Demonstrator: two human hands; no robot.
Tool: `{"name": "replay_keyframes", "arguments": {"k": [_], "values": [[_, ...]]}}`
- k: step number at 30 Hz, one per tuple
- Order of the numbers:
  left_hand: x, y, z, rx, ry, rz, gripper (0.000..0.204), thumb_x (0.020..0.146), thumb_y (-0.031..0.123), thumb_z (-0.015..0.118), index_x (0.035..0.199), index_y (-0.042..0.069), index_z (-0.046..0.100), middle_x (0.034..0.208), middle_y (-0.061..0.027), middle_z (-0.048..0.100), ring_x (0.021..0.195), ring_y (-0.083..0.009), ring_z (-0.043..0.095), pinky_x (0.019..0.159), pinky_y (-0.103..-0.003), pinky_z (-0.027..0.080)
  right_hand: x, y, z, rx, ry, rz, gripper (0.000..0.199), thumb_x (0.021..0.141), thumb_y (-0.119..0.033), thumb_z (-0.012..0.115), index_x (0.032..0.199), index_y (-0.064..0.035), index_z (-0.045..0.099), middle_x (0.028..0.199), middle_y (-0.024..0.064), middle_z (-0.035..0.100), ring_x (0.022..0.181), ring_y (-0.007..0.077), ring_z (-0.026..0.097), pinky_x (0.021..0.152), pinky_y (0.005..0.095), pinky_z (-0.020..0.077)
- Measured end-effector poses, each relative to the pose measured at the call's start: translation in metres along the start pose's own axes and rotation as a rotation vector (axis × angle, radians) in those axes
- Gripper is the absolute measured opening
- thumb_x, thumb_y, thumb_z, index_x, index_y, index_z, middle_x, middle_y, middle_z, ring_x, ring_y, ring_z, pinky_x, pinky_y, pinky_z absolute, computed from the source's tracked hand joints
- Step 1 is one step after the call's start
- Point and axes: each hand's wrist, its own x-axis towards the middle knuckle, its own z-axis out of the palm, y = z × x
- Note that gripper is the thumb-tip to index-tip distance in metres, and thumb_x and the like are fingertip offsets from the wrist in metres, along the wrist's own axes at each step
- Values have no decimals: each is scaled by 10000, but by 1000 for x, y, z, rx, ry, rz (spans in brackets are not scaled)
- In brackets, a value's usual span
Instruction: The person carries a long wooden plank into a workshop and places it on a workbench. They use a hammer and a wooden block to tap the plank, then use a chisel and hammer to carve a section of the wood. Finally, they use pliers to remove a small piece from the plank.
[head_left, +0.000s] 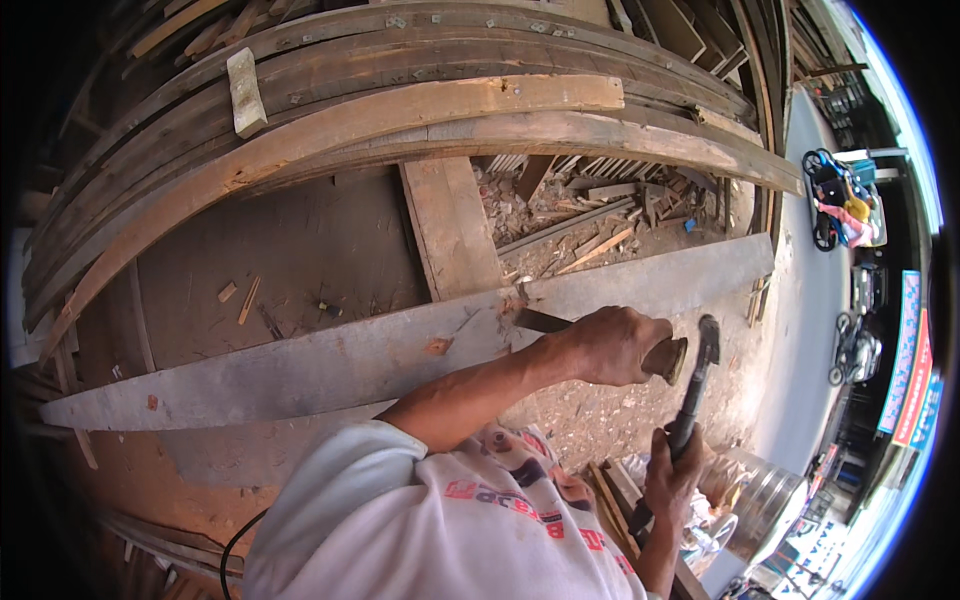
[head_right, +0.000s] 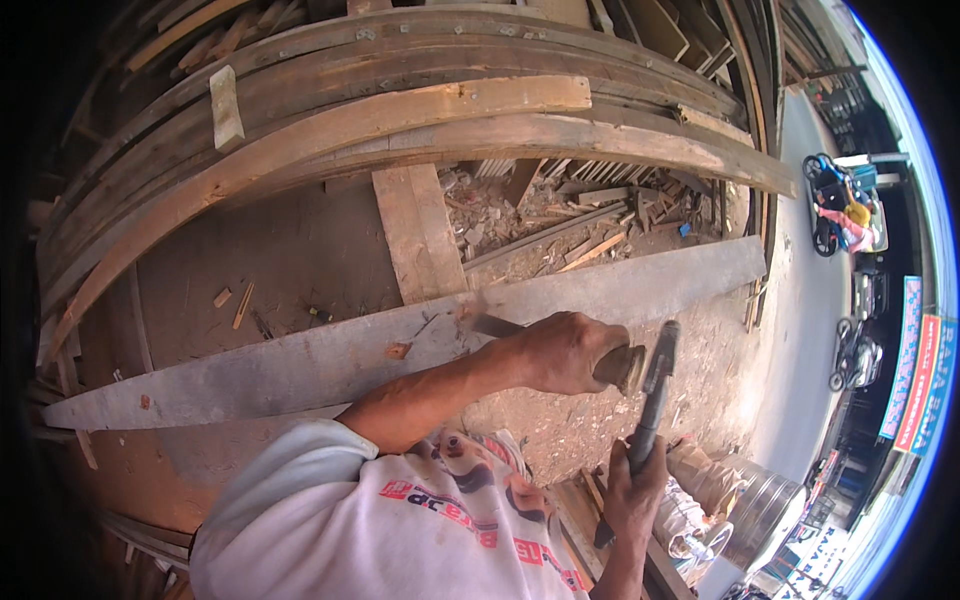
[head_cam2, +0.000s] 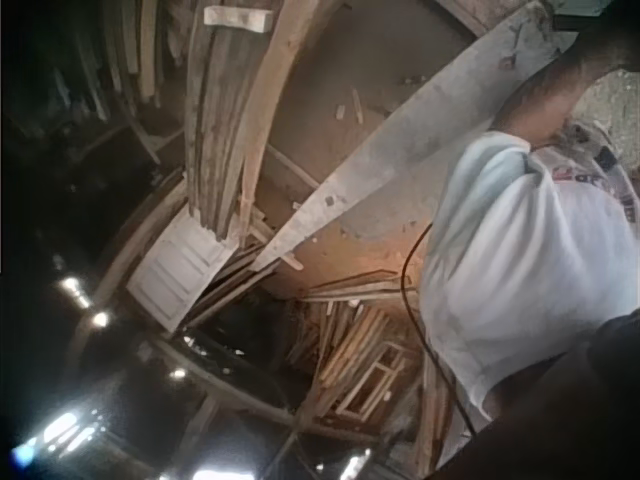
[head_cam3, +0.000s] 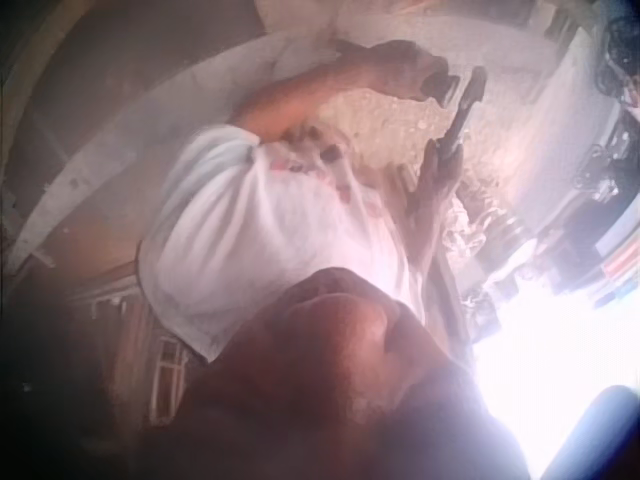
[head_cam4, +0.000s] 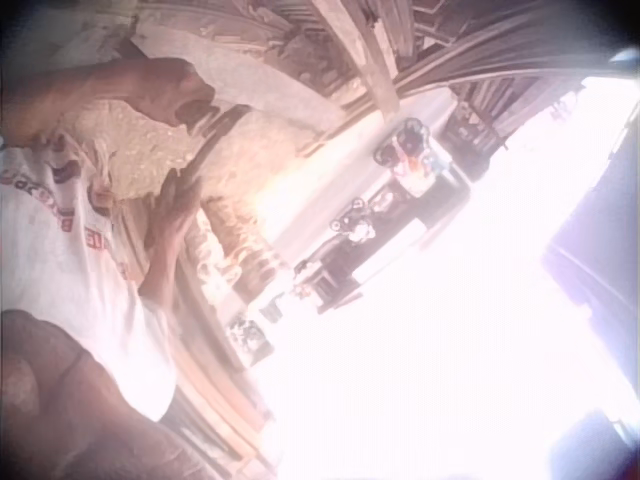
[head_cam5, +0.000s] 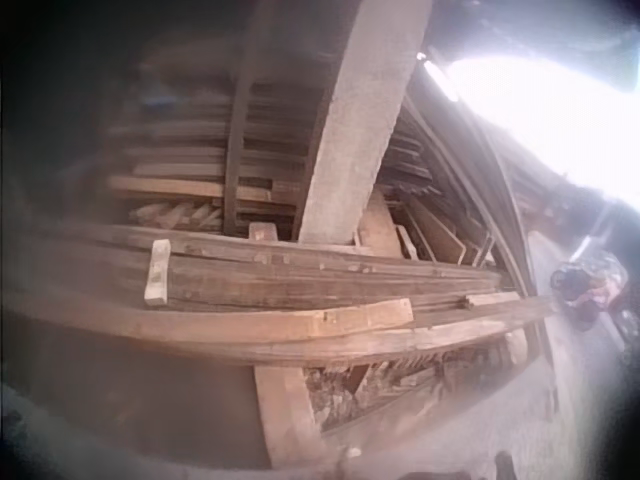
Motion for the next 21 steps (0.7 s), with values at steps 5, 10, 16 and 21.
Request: {"name": "replay_keyframes", "arguments": {"k": [5, 10, 16, 21], "values": [[-9, 5, 8, -3, -30, -21, 425, 686, 149, 825, 994, 9, 567, 816, -209, 691, 807, -409, 705, 733, -473, 563, 11, -8, -39, 549, 732, -320, 114, 1037, -135, 566, 1039, -21, 569, 577, -22, 451, 422, 36, 402, 347, 207, 265], [-9, 7, 6, -41, -12, 7, 396, 688, 147, 816, 978, 17, 581, 824, -207, 697, 812, -402, 709, 737, -476, 562, 10, 36, -2, 272, 472, -518, 156, 1020, -163, 604, 977, -26, 542, 615, 10, 465, 496, 80, 423, 445, 265, 362], [-11, 3, 9, 14, -44, -9, 429, 685, 150, 832, 1013, 22, 587, 848, -197, 700, 829, -394, 715, 743, -464, 570, -10, 27, 17, 245, 217, -123, 106, 996, -92, 631, 1006, -31, 545, 667, -6, 500, 568, 75, 486, 496, 269, 414], [-12, 2, 13, 37, -42, 3, 445, 685, 155, 837, 1025, 20, 584, 843, -200, 697, 830, -395, 715, 747, -468, 573, 5, 35, 9, 604, 434, -163, 111, 1015, -118, 615, 1017, -42, 535, 631, -15, 492, 439, 51, 438, 369, 231, 341]]}}
